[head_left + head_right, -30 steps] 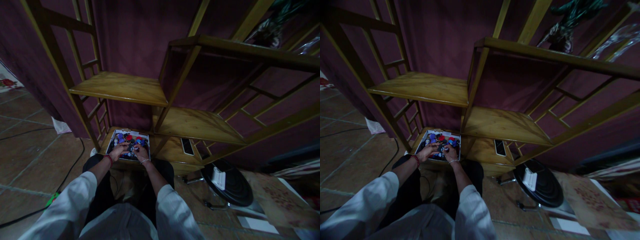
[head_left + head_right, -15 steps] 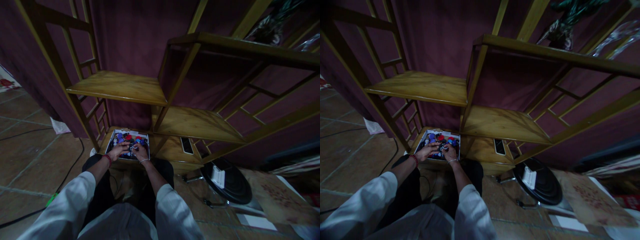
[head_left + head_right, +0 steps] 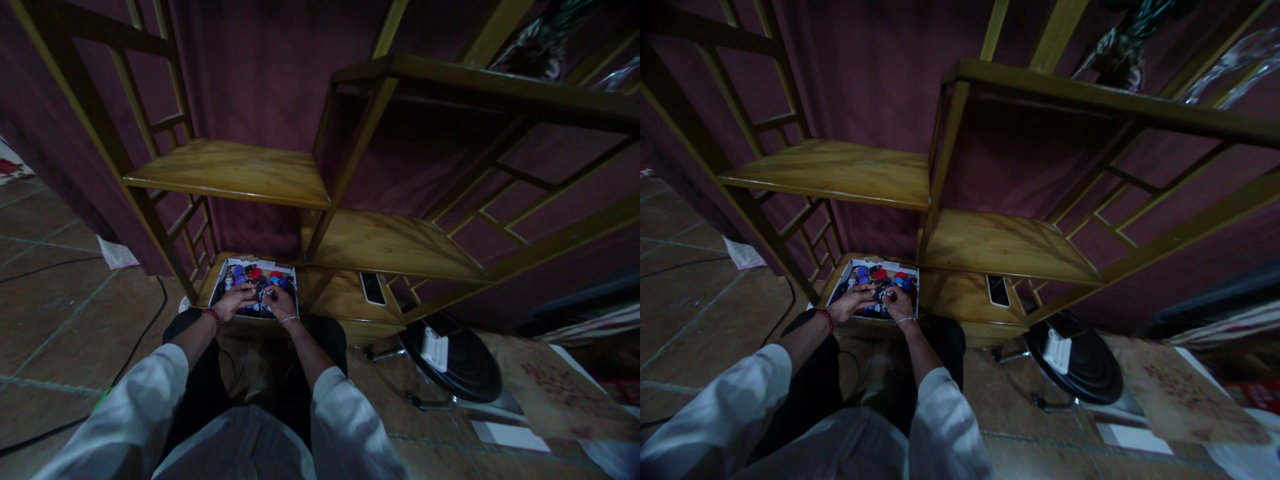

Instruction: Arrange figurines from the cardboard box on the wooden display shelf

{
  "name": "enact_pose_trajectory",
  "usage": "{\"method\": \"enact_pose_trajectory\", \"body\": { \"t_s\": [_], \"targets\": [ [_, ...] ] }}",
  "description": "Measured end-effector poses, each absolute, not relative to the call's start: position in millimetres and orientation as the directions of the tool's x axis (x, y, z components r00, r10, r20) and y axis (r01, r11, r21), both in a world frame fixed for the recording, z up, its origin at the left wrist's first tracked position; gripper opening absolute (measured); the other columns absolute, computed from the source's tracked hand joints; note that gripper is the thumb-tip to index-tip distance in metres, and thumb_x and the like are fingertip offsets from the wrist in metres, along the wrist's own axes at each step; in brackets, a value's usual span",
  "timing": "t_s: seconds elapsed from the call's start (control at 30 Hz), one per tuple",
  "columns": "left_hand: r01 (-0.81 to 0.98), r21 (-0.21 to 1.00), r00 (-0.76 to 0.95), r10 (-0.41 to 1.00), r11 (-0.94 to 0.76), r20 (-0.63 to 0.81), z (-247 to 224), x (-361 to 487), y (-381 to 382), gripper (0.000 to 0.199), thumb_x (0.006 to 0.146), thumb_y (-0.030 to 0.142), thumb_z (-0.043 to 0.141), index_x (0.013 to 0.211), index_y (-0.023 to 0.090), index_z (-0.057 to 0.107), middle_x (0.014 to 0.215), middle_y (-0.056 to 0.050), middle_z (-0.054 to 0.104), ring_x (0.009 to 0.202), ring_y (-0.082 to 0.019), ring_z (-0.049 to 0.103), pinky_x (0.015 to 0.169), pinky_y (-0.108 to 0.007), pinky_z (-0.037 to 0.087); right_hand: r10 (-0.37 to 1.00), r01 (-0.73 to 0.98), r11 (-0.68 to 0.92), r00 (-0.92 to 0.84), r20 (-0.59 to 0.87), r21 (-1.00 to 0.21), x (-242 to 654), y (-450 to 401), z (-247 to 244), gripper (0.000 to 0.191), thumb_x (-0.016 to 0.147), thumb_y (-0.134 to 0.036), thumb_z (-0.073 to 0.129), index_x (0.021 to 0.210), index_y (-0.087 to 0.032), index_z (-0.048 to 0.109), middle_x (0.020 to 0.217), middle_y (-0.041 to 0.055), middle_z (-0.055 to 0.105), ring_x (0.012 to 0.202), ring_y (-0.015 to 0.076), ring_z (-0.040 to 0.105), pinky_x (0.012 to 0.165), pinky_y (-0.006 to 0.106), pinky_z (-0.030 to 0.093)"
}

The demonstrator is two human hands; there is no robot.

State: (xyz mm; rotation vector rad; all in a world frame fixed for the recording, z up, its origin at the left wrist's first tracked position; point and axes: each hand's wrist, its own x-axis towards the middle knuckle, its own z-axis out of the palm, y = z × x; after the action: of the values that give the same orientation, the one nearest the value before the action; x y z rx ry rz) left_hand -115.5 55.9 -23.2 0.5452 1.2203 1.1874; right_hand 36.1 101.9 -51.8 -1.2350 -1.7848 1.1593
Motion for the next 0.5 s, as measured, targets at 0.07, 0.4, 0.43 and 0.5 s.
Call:
{"method": "enact_pose_trajectory", "body": {
  "t_s": [0.07,0.4,0.43,0.5],
  "targets": [
    [-0.395,0.848,-0.119,0.895,0.353,-0.429,-20.8,-114.6,55.7,0.02,0.063,0.017,0.07,0.081,0.014,0.061,0.083,-0.005,0.064,0.084,-0.016,0.061,0.081,-0.035,0.05,0.934,0.324,0.152,-0.355,0.029,-0.934,36.3,101.9,-51.5,0.023,0.07,-0.03,0.051,0.088,-0.021,0.061,0.07,-0.0029,0.064,0.063,0.0119,0.058,0.063,0.023,0.047],
    [-0.433,0.831,-0.135,0.886,0.349,-0.443,-23.4,-115.1,57.0,0.014,0.066,0.012,0.066,0.079,0.015,0.061,0.078,-0.003,0.063,0.079,-0.014,0.06,0.079,-0.035,0.051,0.934,0.31,0.129,-0.356,0.01,-0.942,36.8,100.1,-48.2,0.024,0.069,-0.029,0.051,0.089,-0.02,0.061,0.068,-0.0024,0.063,0.061,0.0123,0.059,0.062,0.023,0.048],
    [-0.437,0.83,-0.135,0.887,0.347,-0.442,-23.4,-115.2,56.9,0.015,0.066,0.012,0.066,0.079,0.015,0.061,0.077,-0.003,0.063,0.078,-0.014,0.06,0.079,-0.035,0.051,0.936,0.307,0.122,-0.352,0.006,-0.944,36.6,100.0,-47.7,0.024,0.069,-0.029,0.052,0.089,-0.02,0.061,0.068,-0.0023,0.063,0.061,0.0124,0.059,0.062,0.023,0.048],
    [-0.439,0.83,-0.135,0.889,0.343,-0.438,-22.8,-115.1,56.5,0.016,0.064,0.012,0.067,0.079,0.014,0.061,0.077,-0.003,0.062,0.078,-0.014,0.06,0.079,-0.035,0.051,0.939,0.306,0.108,-0.345,-0.004,-0.946,36.1,100.0,-47.1,0.024,0.069,-0.03,0.052,0.089,-0.02,0.061,0.067,-0.0025,0.063,0.061,0.0125,0.06,0.062,0.023,0.048]
  ]
}}
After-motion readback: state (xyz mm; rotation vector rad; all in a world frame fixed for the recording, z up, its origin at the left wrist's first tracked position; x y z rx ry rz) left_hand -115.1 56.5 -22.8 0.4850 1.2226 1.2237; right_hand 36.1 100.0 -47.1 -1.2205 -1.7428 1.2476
